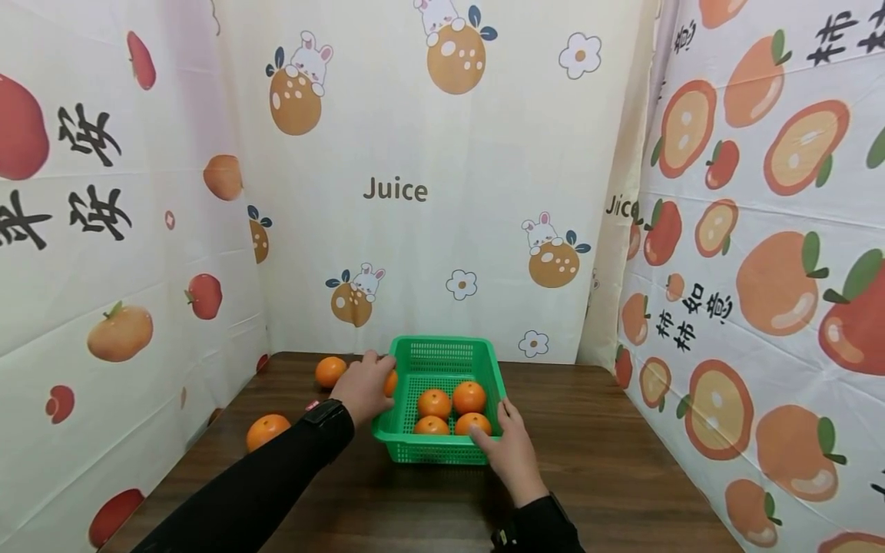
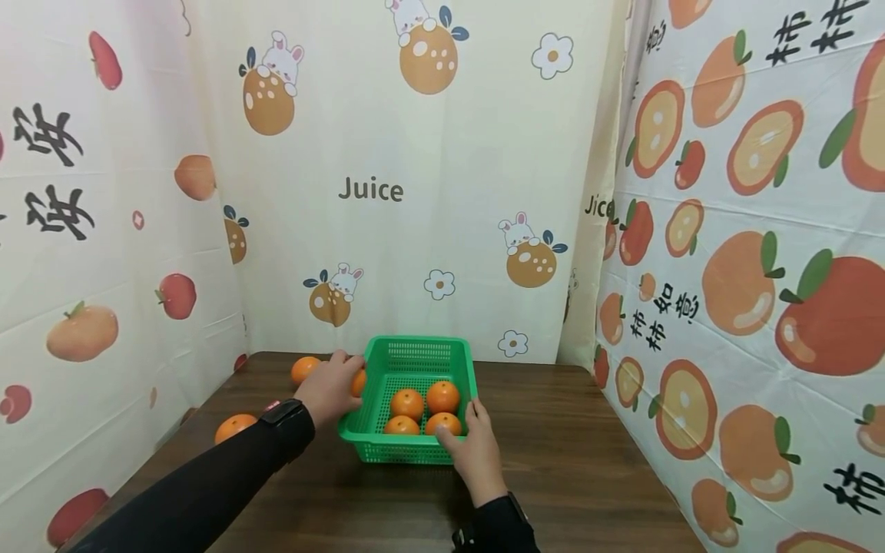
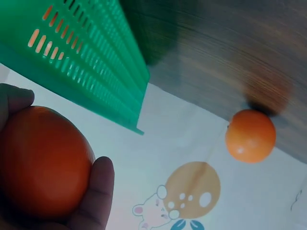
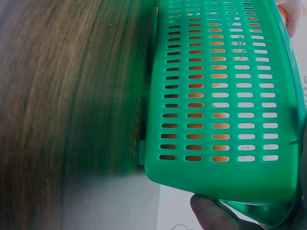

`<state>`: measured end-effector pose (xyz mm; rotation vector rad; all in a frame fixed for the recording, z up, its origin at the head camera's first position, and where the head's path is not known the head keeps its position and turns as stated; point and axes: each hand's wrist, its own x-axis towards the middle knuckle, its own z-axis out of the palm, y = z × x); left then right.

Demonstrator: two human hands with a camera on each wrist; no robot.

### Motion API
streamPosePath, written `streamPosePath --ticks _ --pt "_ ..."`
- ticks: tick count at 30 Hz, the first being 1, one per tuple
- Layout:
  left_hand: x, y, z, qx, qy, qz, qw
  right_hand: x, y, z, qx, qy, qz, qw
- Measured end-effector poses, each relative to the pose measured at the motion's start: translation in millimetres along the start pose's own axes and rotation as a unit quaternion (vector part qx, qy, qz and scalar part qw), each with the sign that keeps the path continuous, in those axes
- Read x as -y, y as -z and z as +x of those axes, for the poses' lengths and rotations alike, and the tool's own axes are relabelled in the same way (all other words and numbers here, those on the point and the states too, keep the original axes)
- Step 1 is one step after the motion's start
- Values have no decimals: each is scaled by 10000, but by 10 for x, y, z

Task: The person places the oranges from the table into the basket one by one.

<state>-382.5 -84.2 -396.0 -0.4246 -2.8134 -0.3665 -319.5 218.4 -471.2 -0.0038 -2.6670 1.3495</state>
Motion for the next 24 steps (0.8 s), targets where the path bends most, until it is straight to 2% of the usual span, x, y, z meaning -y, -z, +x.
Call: streamPosePath --ticks 4,13,24 --pt "-9 -49 40 30 87 -216 9997 8 -5 -5 -7 -13 -6 10000" --pt "-90 -23 59 330 405 -699 9962 26 8 -5 6 -67 21 10000" --pt "-122 -35 133 610 750 -1388 9856 -11 -13 21 -27 -33 0 10000"
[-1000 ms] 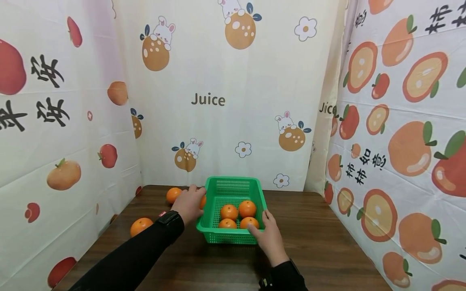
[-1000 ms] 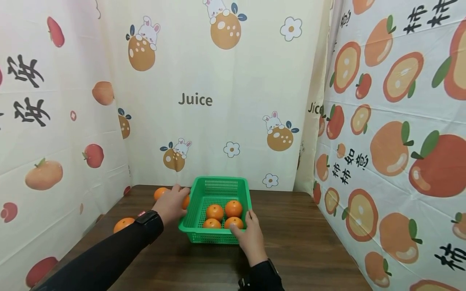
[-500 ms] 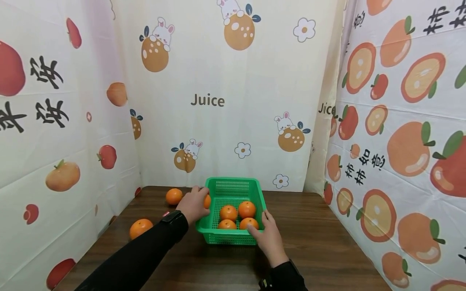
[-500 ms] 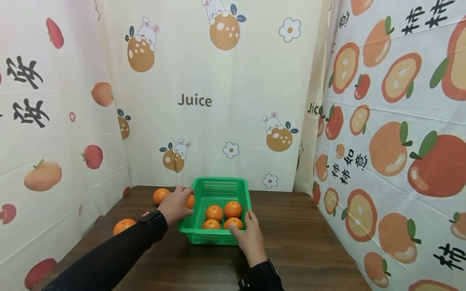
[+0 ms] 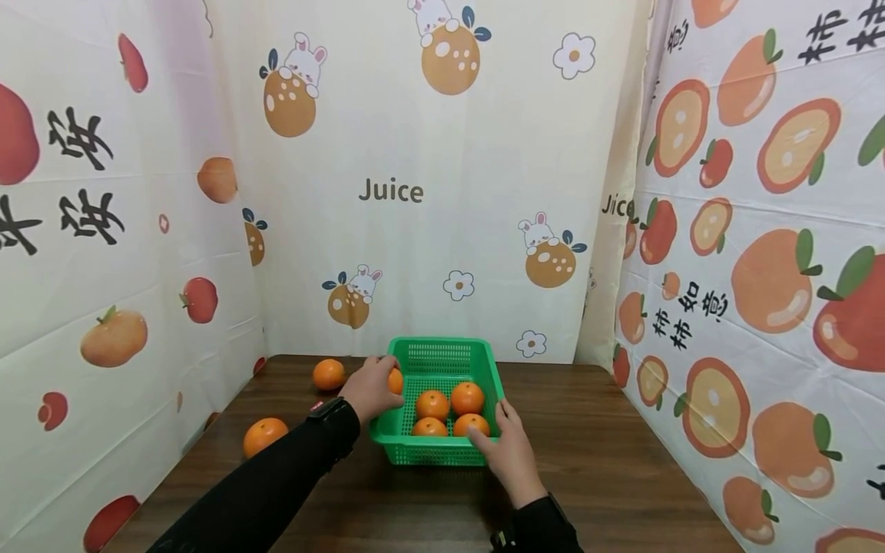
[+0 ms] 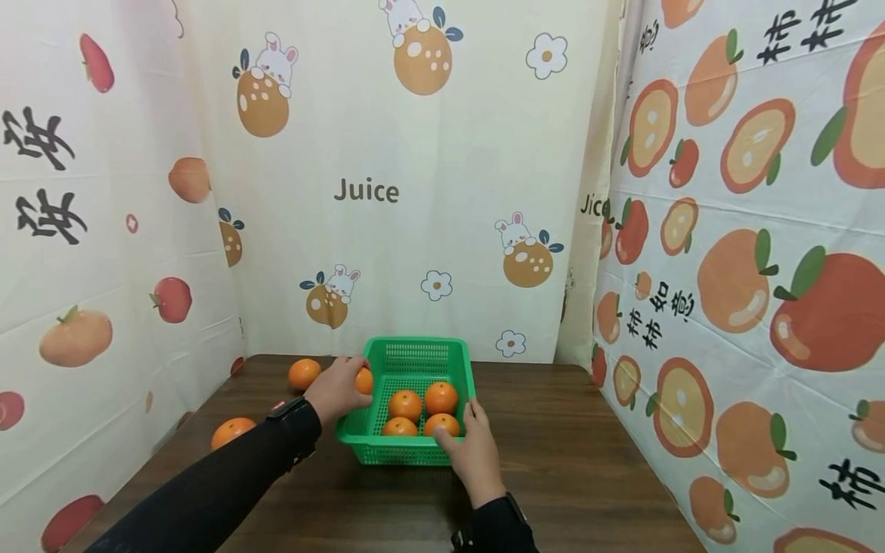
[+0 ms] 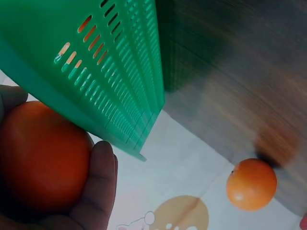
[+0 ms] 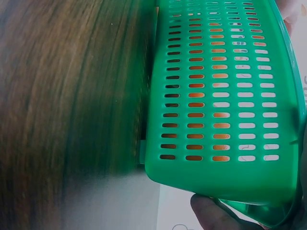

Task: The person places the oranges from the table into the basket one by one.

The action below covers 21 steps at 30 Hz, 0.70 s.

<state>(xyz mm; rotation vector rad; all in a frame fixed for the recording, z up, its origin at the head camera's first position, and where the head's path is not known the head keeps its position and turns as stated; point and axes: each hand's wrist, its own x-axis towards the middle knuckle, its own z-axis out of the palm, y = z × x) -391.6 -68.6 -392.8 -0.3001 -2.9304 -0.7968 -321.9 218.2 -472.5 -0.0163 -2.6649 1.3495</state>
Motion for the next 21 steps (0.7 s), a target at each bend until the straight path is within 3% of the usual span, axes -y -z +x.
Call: streamPosePath --ticks 11,21 --pt "14 -25 72 54 119 -167 9998 6 10 -46 -25 102 69 9999" --pt "5 -47 163 130 -333 -365 9987 -3 1 -37 -14 113 105 9999"
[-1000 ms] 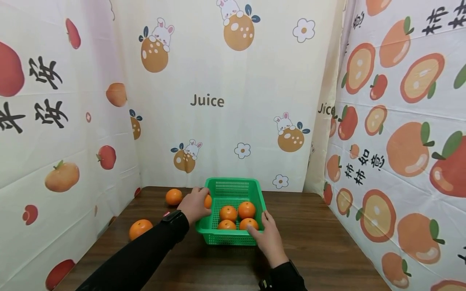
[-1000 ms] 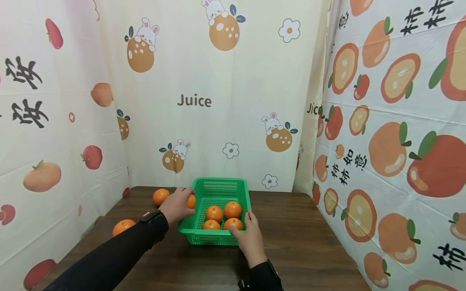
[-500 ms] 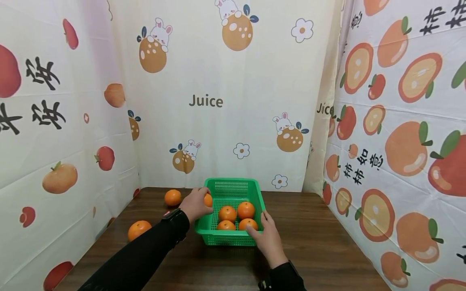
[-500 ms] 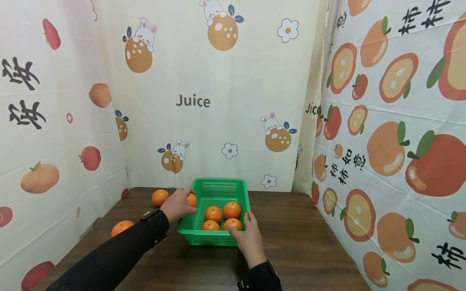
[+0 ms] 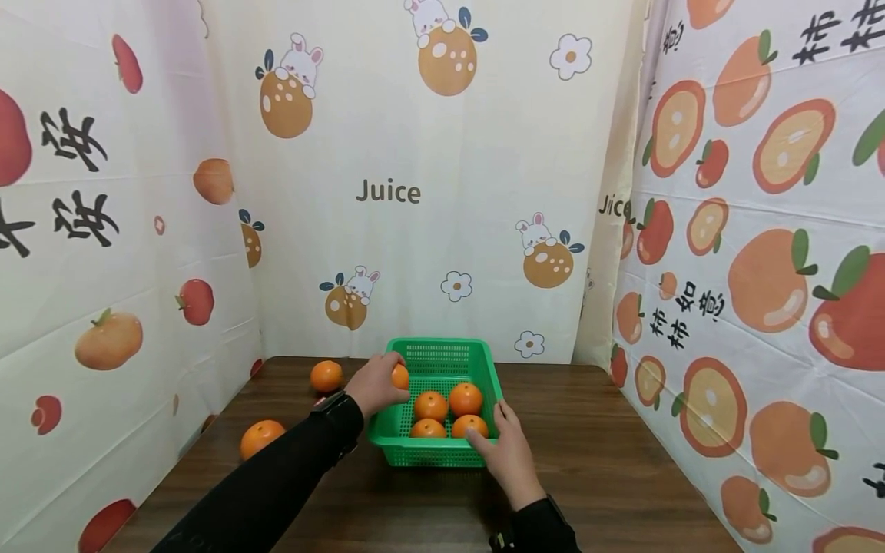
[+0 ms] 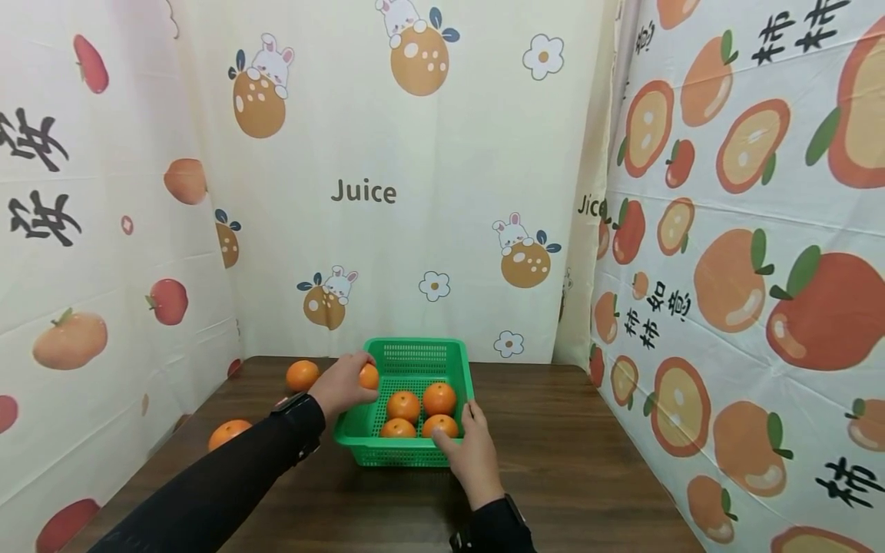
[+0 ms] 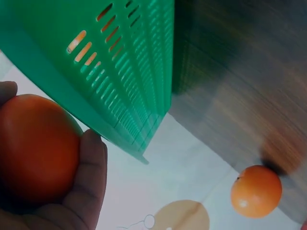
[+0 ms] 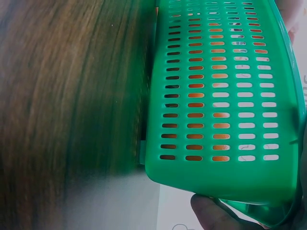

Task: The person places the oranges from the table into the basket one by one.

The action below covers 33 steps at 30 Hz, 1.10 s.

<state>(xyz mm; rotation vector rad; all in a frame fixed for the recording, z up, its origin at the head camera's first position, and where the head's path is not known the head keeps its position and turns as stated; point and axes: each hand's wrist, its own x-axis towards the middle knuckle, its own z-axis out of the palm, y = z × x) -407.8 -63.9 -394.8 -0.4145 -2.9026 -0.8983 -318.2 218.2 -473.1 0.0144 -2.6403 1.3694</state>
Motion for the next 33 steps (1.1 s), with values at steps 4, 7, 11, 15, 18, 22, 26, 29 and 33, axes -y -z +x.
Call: streamPosePath --ticks 4,7,11,15,18,22,26,29,33 --pt "-1 -9 39 59 47 -18 10000 1 -1 1 -3 -14 -3 10000" --pt "-19 -5 58 72 87 -33 9999 -5 -2 1 -36 -2 -9 10000" --pt "-26 -5 76 61 90 -18 9999 -10 -8 -1 -44 12 2 10000" --pt "-8 -18 111 62 96 -76 9999 -8 -16 3 -53 8 -5 10000" --pt "18 -30 150 62 108 -156 9998 -1 -15 6 -51 -25 5 10000" --pt "39 -43 194 28 84 -216 9997 9 -4 15 -9 -85 36 10000" --pt "39 -31 209 42 69 -280 9996 16 4 19 20 -95 51 9999" --pt "35 -16 229 88 28 -330 9994 13 4 19 17 -85 80 9999" --pt "29 -5 252 160 16 -322 9994 5 -3 12 32 -42 134 9999"
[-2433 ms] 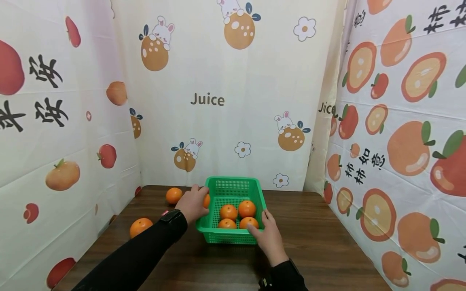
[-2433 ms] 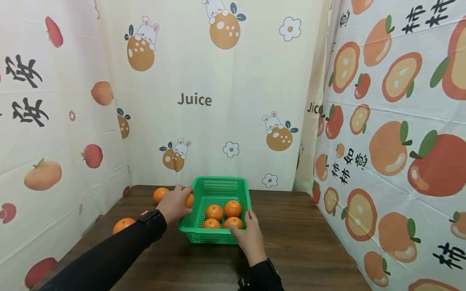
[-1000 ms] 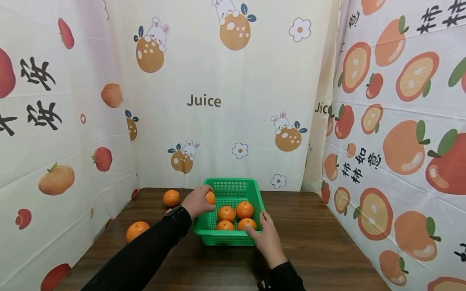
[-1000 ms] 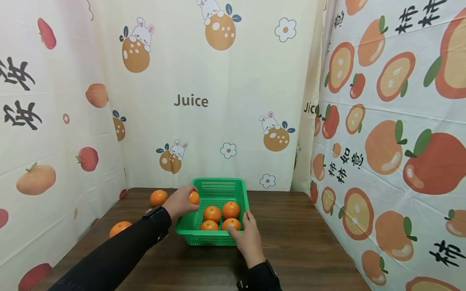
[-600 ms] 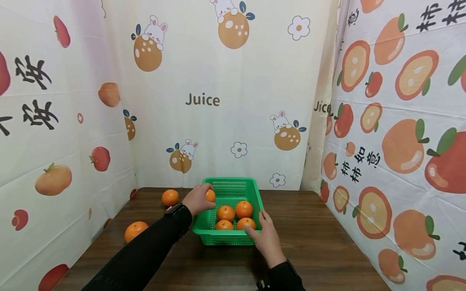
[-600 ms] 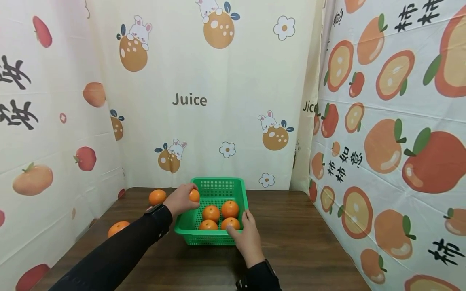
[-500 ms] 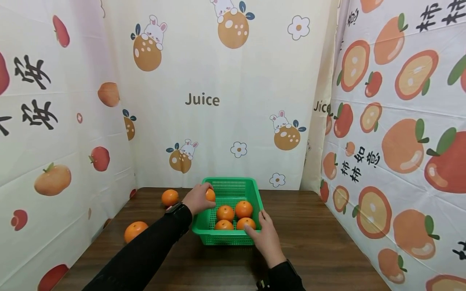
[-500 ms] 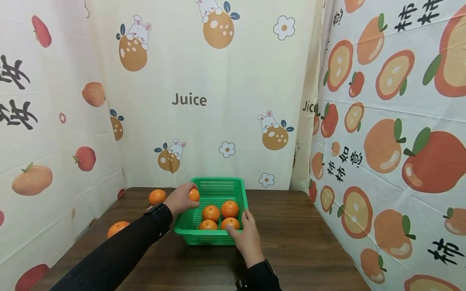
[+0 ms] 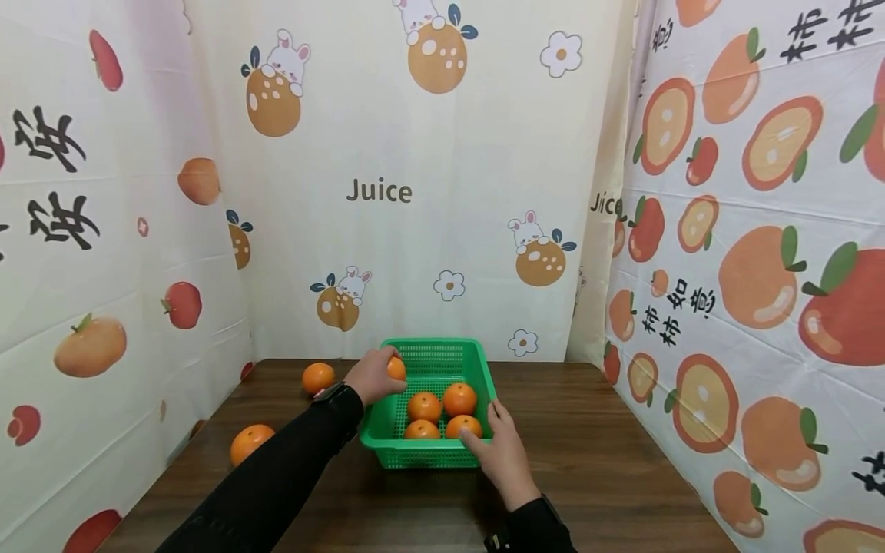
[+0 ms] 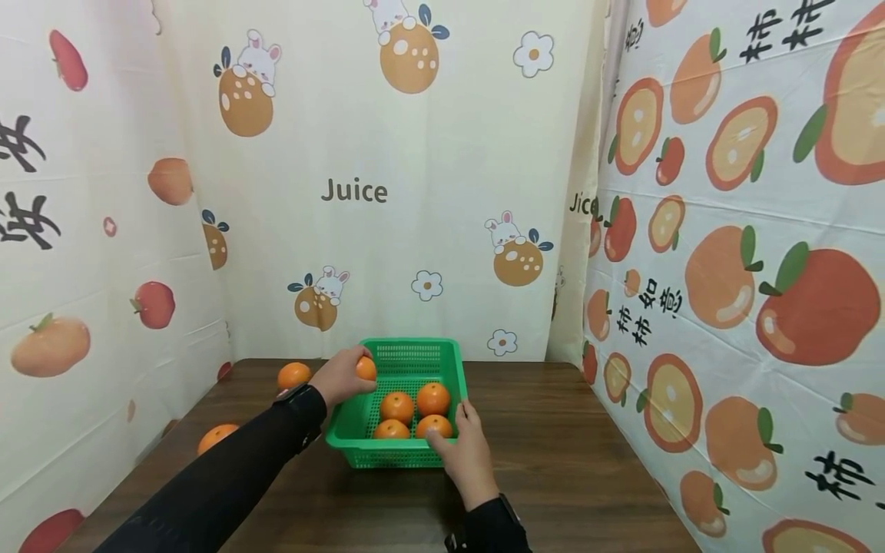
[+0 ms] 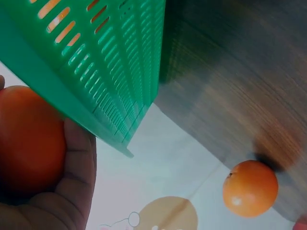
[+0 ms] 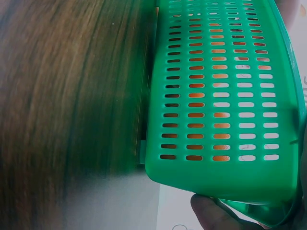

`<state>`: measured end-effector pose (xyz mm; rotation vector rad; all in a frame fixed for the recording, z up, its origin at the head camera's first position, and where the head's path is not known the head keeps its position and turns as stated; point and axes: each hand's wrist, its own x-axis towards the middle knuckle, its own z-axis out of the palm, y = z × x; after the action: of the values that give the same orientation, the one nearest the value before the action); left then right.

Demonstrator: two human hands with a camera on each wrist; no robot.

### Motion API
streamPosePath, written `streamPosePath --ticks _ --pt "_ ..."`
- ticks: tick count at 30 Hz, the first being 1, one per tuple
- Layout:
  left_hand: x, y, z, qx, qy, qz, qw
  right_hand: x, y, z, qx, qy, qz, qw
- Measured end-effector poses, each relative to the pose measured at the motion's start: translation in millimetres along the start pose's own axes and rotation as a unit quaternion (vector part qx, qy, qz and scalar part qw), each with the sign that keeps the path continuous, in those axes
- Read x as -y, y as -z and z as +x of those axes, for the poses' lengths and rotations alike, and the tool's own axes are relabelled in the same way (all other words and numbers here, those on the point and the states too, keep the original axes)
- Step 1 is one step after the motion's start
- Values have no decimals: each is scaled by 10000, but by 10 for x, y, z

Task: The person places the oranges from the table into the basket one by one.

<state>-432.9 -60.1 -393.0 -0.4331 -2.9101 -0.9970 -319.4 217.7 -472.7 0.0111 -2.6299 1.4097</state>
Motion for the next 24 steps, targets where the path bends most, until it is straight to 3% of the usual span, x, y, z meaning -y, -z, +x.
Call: streamPosePath --ticks 24 --pt "68 -30 187 67 -200 246 9995 12 -3 -33 -111 42 -90 9999"
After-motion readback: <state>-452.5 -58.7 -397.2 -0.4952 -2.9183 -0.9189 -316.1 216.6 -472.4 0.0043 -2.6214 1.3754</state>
